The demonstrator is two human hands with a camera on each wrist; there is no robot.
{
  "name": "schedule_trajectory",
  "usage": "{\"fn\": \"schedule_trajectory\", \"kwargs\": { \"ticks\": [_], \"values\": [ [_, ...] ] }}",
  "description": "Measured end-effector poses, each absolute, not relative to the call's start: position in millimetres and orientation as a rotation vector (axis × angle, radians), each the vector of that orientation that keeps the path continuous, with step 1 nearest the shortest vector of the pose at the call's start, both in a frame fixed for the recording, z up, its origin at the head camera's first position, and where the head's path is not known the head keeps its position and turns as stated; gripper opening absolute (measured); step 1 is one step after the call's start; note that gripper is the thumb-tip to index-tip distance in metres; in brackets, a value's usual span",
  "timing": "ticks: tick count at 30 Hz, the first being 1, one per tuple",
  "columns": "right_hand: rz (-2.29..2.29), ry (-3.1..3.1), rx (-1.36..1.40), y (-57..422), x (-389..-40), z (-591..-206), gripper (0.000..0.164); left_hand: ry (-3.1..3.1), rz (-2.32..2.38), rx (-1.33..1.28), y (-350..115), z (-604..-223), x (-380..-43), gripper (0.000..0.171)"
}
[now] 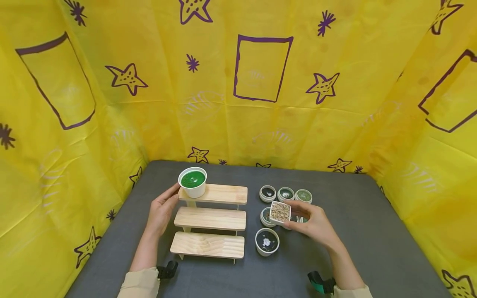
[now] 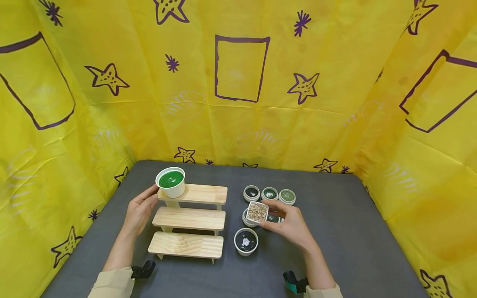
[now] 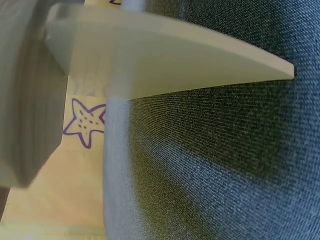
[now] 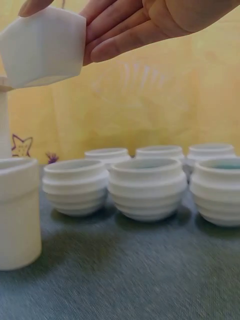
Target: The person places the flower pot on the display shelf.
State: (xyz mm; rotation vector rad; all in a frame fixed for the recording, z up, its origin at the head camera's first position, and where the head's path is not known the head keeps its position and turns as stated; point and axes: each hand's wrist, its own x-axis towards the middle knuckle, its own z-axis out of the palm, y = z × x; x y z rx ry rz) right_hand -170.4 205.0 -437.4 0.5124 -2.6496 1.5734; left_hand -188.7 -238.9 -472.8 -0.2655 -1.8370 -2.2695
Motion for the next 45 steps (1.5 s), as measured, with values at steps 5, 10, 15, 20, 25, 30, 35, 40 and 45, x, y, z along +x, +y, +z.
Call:
{"fn": "schedule_trajectory", "kwargs": {
  "ticks": [5, 10, 15, 20, 25, 30, 35, 40, 45],
  "values": [
    [1.555, -2.602, 0.640, 193.9, -177.0, -428.9, 0.055, -1.823, -2.277, -0.259, -240.0, -472.3, -187.5, 0.047],
    [1.579, -2.568, 0.693, 184.0, -179.1, -418.9, 0.054, -1.831, -2.269, -0.256, -239.5, -472.3, -187.4, 0.049],
    [1.615, -2.534, 0.749, 173.4, -180.1, -410.5, 0.055, -1.836, -2.270, -0.255, -238.4, -472.0, -188.1, 0.050],
    [1.618, -2.530, 0.791, 165.6, -181.9, -408.0, 0.056, -1.844, -2.271, -0.267, -238.0, -472.3, -188.6, 0.052],
    [1.578, -2.546, 0.798, 159.5, -183.8, -407.3, 0.057, -1.853, -2.266, -0.262, -238.1, -472.8, -188.5, 0.053],
    [1.579, -2.527, 0.811, 151.6, -186.4, -404.5, 0.056, -1.848, -2.275, -0.234, -238.5, -473.0, -188.1, 0.052],
    [1.614, -2.526, 0.827, 139.3, -192.6, -399.1, 0.055, -1.838, -2.287, -0.197, -238.9, -473.3, -187.5, 0.053],
    [1.600, -2.532, 0.832, 128.1, -199.6, -393.6, 0.054, -1.846, -2.284, -0.199, -238.4, -473.0, -187.4, 0.055],
    [1.587, -2.528, 0.809, 120.9, -204.7, -390.5, 0.055, -1.835, -2.283, -0.220, -237.5, -474.1, -188.1, 0.052]
  ]
}}
